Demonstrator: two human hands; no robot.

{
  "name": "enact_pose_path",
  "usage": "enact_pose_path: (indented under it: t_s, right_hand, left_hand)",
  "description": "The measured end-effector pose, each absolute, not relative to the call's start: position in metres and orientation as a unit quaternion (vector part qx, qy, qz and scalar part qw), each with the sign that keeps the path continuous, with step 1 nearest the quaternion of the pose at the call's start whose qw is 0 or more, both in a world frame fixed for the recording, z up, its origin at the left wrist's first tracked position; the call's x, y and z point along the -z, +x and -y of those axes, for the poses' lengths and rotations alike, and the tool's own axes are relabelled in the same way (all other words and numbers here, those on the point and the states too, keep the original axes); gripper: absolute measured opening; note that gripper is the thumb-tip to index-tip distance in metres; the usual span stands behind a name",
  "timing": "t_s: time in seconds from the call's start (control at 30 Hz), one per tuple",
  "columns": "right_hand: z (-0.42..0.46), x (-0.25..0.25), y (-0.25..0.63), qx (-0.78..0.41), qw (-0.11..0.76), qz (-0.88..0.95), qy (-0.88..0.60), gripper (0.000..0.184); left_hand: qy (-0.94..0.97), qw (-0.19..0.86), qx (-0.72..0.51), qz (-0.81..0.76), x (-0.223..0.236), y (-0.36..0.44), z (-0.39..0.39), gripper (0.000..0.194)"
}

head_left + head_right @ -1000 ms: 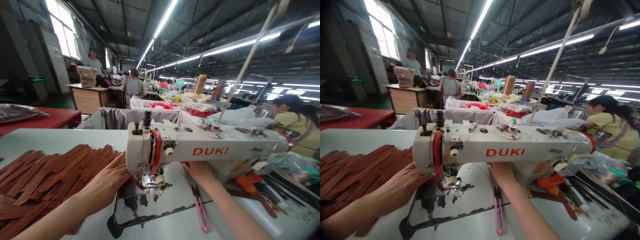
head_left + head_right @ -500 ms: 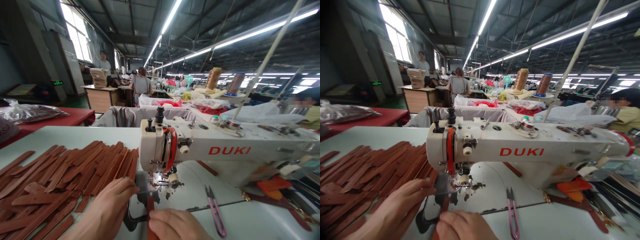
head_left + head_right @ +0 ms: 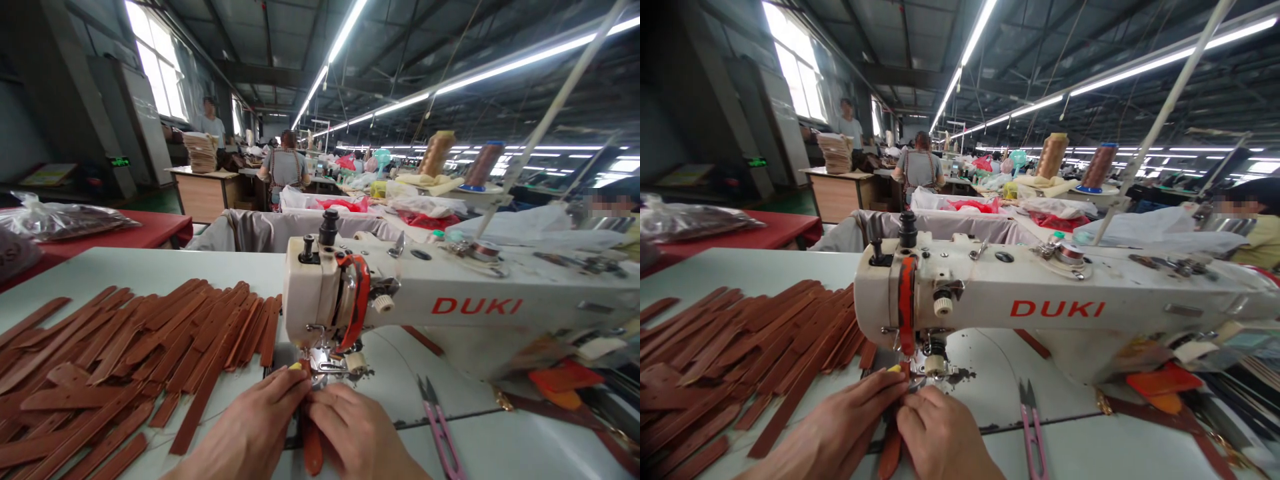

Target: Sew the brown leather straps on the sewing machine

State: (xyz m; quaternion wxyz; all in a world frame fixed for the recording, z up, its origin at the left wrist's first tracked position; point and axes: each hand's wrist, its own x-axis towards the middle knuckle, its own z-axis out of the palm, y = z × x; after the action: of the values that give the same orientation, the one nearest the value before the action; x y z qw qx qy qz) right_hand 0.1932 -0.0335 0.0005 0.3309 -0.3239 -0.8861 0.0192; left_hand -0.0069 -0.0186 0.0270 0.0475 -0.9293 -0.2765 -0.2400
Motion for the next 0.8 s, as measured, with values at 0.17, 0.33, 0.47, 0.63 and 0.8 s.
enact_pose_path:
  t_s: [0.17,0.33,0.47,0.63,0.8]
  right_hand:
    - [0.032,-0.005,0.192,-0.013,0.343,0.881,-0.327,0.035]
    - [0.03,-0.004,0.193,0.018,0.377,0.884,-0.275,0.032]
    - [0.027,-0.001,0.193,0.012,0.364,0.886,-0.288,0.023]
    - [0.027,-0.002,0.194,0.0,0.364,0.881,-0.303,0.016]
    - [0.03,-0.004,0.196,-0.015,0.38,0.868,-0.319,0.015]
  left_hand:
    - [-0.923,0.057,0.25,0.288,-0.026,-0.005,0.019,0.045]
    - [-0.918,0.047,0.253,0.303,-0.032,-0.002,0.019,0.039]
    - [-0.913,0.053,0.264,0.306,-0.04,0.002,0.021,0.039]
    - [-0.914,0.022,0.261,0.311,-0.037,0.001,0.022,0.042]
    - [-0.905,-0.076,0.252,0.335,-0.037,0.002,0.02,0.042]
